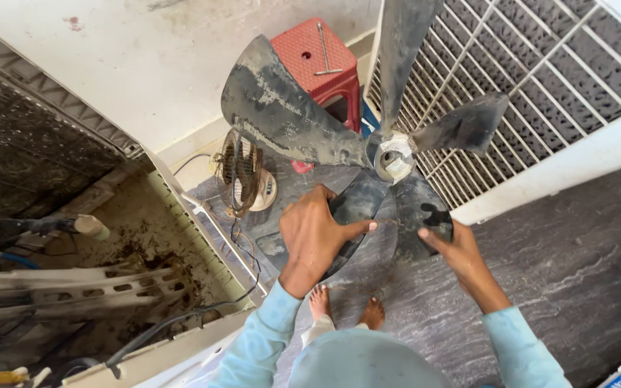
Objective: The person applies glue to the hub of a detached fan blade, then repeatedly removes and reinserts the blade into the fan housing to test the fit. They also wash their hands and wipe the blade with a cloth during the process.
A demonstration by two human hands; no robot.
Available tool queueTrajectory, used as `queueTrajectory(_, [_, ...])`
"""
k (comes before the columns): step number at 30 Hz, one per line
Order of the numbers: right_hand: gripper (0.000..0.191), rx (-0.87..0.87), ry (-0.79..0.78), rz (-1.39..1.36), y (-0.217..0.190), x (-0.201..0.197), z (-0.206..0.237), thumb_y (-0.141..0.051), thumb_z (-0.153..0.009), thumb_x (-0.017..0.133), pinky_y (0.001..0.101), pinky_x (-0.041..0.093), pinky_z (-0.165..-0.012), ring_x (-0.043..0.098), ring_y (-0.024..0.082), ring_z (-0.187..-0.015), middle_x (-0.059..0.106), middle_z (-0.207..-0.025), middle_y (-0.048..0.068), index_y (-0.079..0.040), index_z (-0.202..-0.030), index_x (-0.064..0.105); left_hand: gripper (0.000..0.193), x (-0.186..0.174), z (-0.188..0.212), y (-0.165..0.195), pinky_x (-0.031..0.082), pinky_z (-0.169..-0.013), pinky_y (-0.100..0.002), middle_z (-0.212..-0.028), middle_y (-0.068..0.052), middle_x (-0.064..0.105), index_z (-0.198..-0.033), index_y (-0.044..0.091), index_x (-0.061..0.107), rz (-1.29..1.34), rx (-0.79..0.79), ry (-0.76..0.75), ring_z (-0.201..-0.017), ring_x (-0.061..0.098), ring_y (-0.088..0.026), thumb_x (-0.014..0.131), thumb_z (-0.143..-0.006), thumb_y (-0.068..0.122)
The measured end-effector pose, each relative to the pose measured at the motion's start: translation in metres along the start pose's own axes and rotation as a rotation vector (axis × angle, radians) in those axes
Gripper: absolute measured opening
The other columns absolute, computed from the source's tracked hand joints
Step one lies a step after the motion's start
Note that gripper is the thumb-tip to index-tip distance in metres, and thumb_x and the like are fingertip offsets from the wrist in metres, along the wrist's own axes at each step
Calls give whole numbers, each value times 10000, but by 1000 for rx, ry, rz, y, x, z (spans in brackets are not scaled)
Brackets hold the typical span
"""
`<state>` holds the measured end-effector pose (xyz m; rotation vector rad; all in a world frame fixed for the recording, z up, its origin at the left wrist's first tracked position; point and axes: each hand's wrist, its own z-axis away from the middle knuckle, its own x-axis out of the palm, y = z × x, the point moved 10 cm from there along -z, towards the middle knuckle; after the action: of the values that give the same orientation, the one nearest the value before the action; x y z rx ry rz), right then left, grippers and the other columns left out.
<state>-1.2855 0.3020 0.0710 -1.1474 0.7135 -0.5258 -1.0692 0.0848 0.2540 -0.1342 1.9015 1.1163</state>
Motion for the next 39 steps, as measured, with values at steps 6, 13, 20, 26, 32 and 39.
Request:
queueTrajectory(6, [412, -125, -43, 122, -30, 0, -3, -243, -801, 842, 274, 558, -718, 676, 90, -832, 751, -935, 18, 0, -1116, 731, 759, 27, 13, -17, 518, -689, -447, -778, -189, 721, -969, -5, 696, -38, -174, -89, -747, 703, -355, 888, -579, 617])
queueTrajectory(13, [295, 3, -138, 26, -16, -3, 13, -236, -861, 818, 270, 489, -559, 592, 82, -639, 662, -753, 8, 30, -979, 767, 780, 50, 19, -52, 525, -722, -447, -793, -193, 729, -944, -6, 718, -3, -294, -236, -789, 723, -351, 830, -569, 669])
queueTrajectory(20, [229, 45, -90, 87, -16, -23, 37, -179, -837, 805, 291, 507, -535, 613, 101, -601, 683, -701, 32, 19, -948, 772, 687, 100, 22, -63, 537, -764, -463, -870, -227, 726, -980, -34, 692, 89, -245, -333, -839, 721, -385, 789, -631, 550])
queueTrajectory(26, [206, 218, -19, -6, -3, -31, 52, -123, -842, 805, 301, 465, -533, 585, 111, -616, 693, -743, 47, 43, -963, 795, 708, 128, 22, -82, 537, -764, -436, -879, -218, 738, -1043, -45, 709, 226, -237, -368, -832, 719, -339, 767, -710, 578])
queueTrajectory(32, [243, 445, 42, -153, 21, -45, 67, -100, -853, 741, 360, 582, -571, 728, 225, -631, 780, -803, 173, 92, -1000, 766, 610, 156, 21, -77, 526, -682, -422, -776, -182, 717, -923, -65, 709, 532, -160, -616, -683, 667, -212, 692, -839, 539])
queueTrajectory(39, [287, 519, 104, -229, 44, -50, 76, -110, -868, 733, 357, 584, -577, 723, 220, -644, 767, -836, 170, 112, -1050, 738, 709, 157, -9, -117, 515, -705, -486, -674, -209, 688, -755, -24, 773, -10, -235, -576, -694, 699, -349, 611, -850, 660])
